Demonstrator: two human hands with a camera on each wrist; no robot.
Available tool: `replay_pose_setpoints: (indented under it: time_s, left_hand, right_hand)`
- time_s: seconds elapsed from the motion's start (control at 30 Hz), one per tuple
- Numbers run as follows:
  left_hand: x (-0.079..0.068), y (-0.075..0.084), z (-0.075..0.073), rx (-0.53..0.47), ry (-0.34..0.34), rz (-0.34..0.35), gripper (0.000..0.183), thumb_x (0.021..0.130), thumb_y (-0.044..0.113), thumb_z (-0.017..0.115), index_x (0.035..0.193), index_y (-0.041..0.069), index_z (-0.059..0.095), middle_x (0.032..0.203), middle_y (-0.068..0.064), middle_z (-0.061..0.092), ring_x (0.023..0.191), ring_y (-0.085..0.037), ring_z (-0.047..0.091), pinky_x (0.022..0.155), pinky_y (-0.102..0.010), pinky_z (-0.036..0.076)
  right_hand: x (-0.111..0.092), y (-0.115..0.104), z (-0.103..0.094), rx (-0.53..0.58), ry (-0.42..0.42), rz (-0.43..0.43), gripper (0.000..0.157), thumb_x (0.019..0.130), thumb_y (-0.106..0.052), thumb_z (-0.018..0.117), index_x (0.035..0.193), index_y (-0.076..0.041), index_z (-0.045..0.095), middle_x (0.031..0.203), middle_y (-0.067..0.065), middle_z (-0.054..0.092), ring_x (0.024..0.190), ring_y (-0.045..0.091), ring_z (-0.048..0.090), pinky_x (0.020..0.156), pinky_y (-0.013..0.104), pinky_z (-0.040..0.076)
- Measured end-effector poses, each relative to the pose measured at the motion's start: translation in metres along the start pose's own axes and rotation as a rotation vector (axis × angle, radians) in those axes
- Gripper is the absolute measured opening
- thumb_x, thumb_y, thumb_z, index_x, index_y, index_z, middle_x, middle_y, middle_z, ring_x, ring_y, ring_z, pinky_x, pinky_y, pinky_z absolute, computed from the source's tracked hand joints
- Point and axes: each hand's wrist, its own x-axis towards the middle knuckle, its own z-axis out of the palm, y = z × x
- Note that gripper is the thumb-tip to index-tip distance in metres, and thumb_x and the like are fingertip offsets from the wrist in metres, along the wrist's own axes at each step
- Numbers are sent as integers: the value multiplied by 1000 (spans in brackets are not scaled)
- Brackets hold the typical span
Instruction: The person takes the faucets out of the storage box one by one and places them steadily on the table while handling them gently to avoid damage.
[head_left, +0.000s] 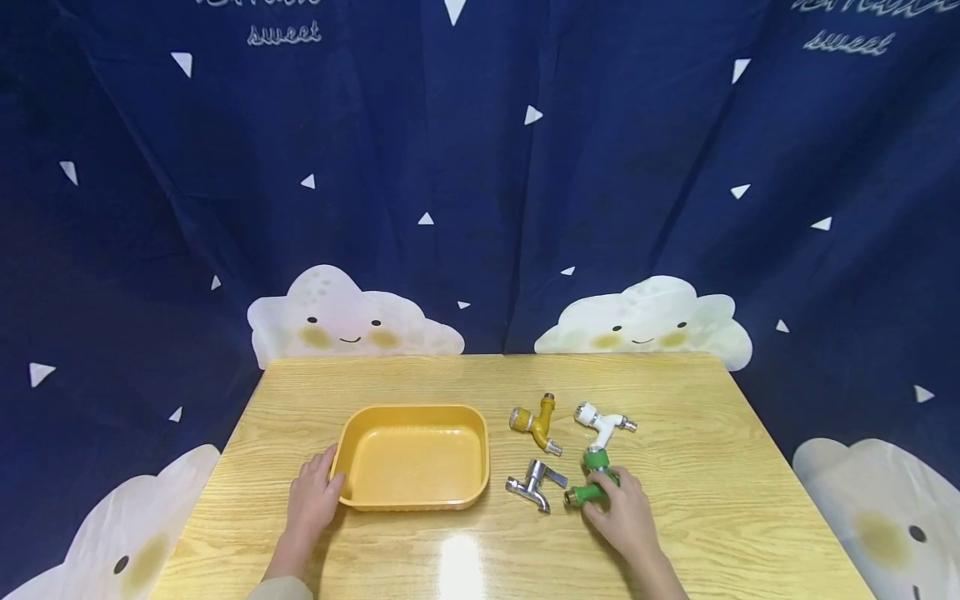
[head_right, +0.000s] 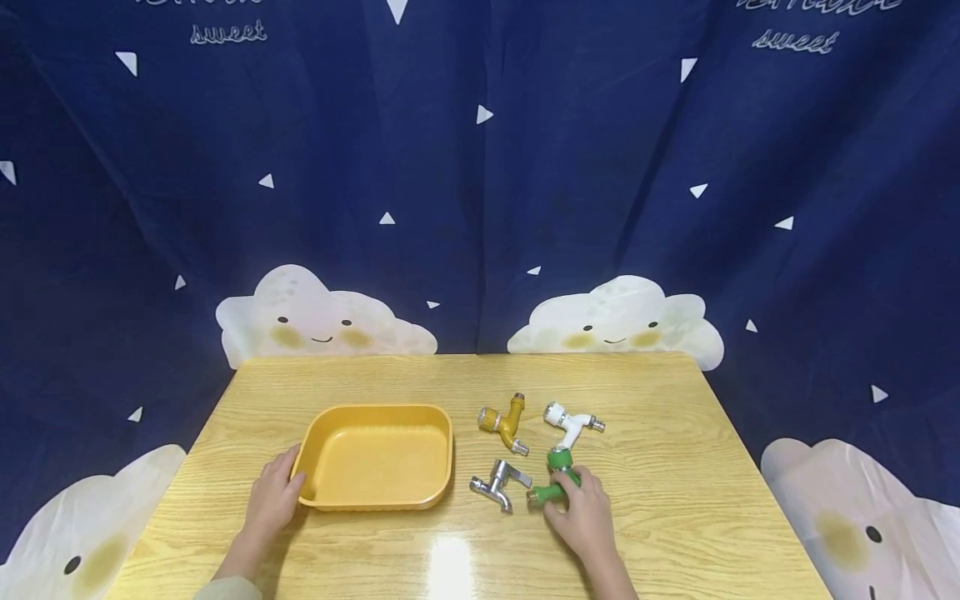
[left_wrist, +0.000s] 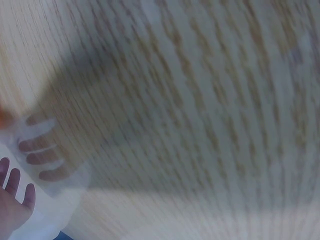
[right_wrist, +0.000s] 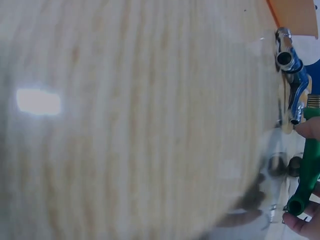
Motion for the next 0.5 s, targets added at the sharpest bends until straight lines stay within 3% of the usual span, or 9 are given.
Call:
replay_pose_setpoints:
  time_s: [0.5]
  left_hand:
    - [-1,0,0,-2,14,10,48,89,19,40,134,3,40,118,-19,54,106,-39,46,78,-55,37]
  right_hand:
    - [-12,14,-1,-34,-58,9,32,61,-21,76,92,-19,66,110,20,54,102,41,50,80,58,42]
